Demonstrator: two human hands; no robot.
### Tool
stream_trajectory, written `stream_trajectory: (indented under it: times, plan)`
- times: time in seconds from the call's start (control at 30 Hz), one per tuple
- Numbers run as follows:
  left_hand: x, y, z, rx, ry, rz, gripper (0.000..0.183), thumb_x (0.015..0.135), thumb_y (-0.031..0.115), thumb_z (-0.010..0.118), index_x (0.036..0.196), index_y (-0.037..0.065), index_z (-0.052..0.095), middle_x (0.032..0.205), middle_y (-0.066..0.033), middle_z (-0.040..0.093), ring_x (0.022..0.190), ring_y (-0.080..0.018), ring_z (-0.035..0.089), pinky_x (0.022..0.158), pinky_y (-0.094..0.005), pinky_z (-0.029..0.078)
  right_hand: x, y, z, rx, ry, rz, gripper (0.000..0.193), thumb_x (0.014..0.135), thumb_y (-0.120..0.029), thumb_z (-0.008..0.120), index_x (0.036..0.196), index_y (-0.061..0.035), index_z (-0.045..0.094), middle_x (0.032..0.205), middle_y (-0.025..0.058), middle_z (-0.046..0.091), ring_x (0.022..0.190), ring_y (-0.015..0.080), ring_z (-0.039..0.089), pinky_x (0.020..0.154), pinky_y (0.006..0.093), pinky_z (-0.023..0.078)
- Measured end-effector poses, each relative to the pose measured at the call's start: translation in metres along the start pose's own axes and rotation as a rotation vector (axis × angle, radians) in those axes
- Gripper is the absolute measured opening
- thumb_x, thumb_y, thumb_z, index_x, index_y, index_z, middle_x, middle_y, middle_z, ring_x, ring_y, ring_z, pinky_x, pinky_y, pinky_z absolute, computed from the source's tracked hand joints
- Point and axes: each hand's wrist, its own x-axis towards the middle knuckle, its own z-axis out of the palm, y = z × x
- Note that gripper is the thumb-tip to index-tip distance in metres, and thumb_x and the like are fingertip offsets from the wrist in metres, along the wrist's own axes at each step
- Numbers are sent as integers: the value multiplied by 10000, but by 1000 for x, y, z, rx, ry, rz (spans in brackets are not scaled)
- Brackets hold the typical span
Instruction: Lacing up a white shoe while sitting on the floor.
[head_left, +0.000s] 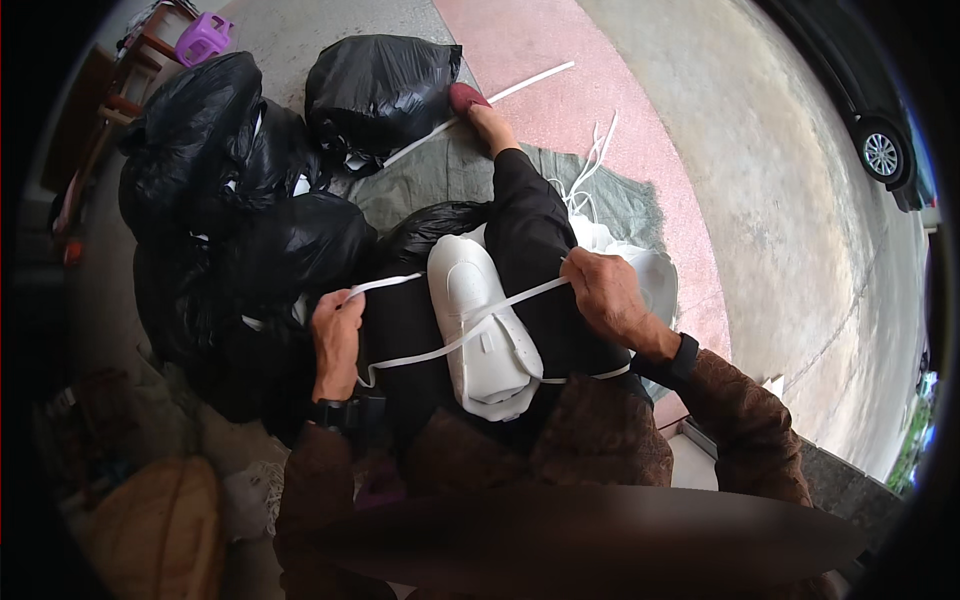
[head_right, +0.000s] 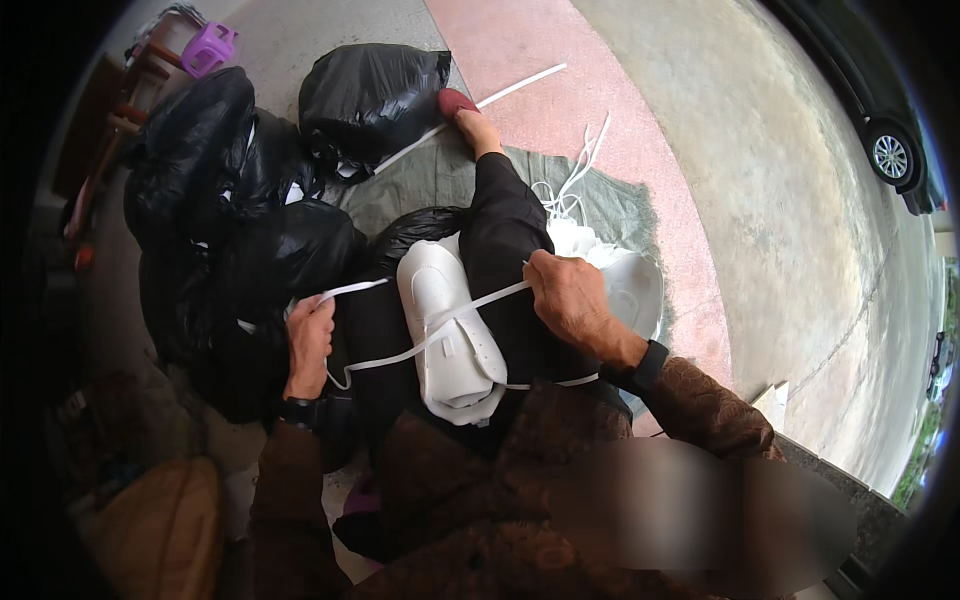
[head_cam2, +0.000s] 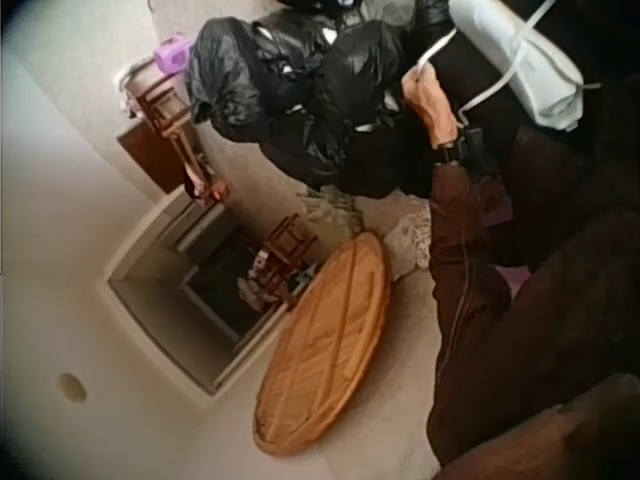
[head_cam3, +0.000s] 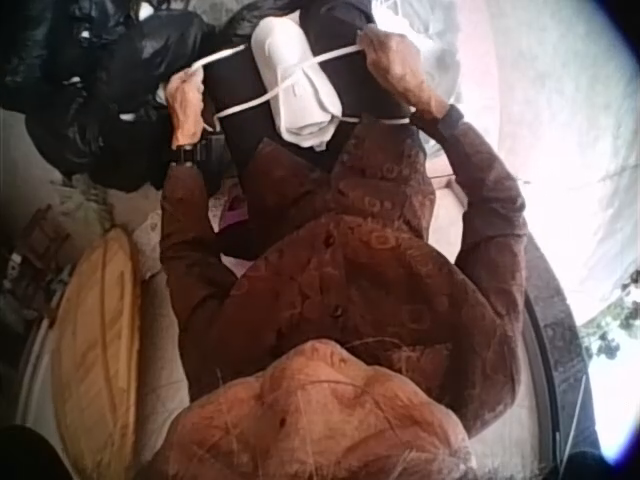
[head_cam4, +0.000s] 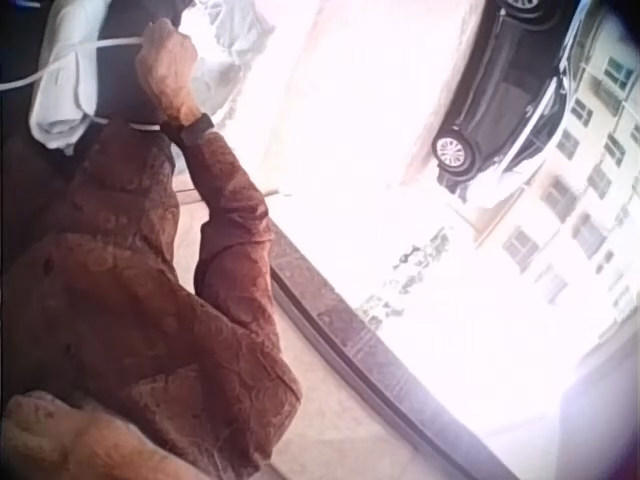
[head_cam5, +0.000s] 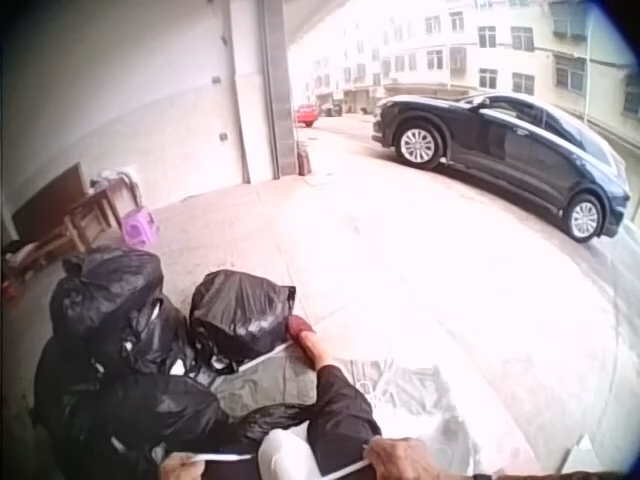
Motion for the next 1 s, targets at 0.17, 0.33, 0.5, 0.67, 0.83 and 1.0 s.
stream_trajectory:
  times: [0.17,0.33,0.5,0.67,0.83,1.0]
  plan:
    - [22,-93,-244,241,726,279,284,969,237,552,765,44,593,655,74,372,604,-88,391,562,-281,315,-27,-53,-13,88,-24,-228,169,854,-81,671,994,-66,577,737,121,659,729,332,682,559,414,514]
    - [17,-113,-302,1145,844,102,435,991,380,512,906,-20,660,879,-230,676,828,-400,626,751,-463,460,-23,-46,29,80,-110,-174,127,847,-65,683,914,-82,576,731,67,656,660,320,665,569,403,523]
    - [-18,-50,-138,173,58,34,285,928,193,517,768,-13,631,640,38,468,587,-41,403,521,-242,287,-10,-48,35,96,-86,-202,121,829,-59,676,892,-75,574,825,71,619,725,320,652,592,396,515]
    - [-92,11,1,-373,-381,-105,216,980,108,580,879,-66,659,641,31,474,517,-19,357,465,-199,279,-3,-46,41,6,-135,-305,233,769,-76,647,996,-78,593,874,77,580,871,291,651,672,403,529]
    - [-98,-6,34,-196,-315,104,122,956,52,618,910,-50,666,760,-57,612,597,-80,536,521,-228,436,13,-67,41,-61,-254,-464,256,719,-48,660,970,-75,618,884,83,627,849,301,658,685,401,535]
    - [-87,-20,55,-350,-215,132,26,874,-50,664,899,-46,655,762,-59,639,586,-76,565,527,-230,481,7,-60,53,258,-201,-91,80,751,-46,687,774,-44,611,740,124,660,735,344,674,639,409,524]
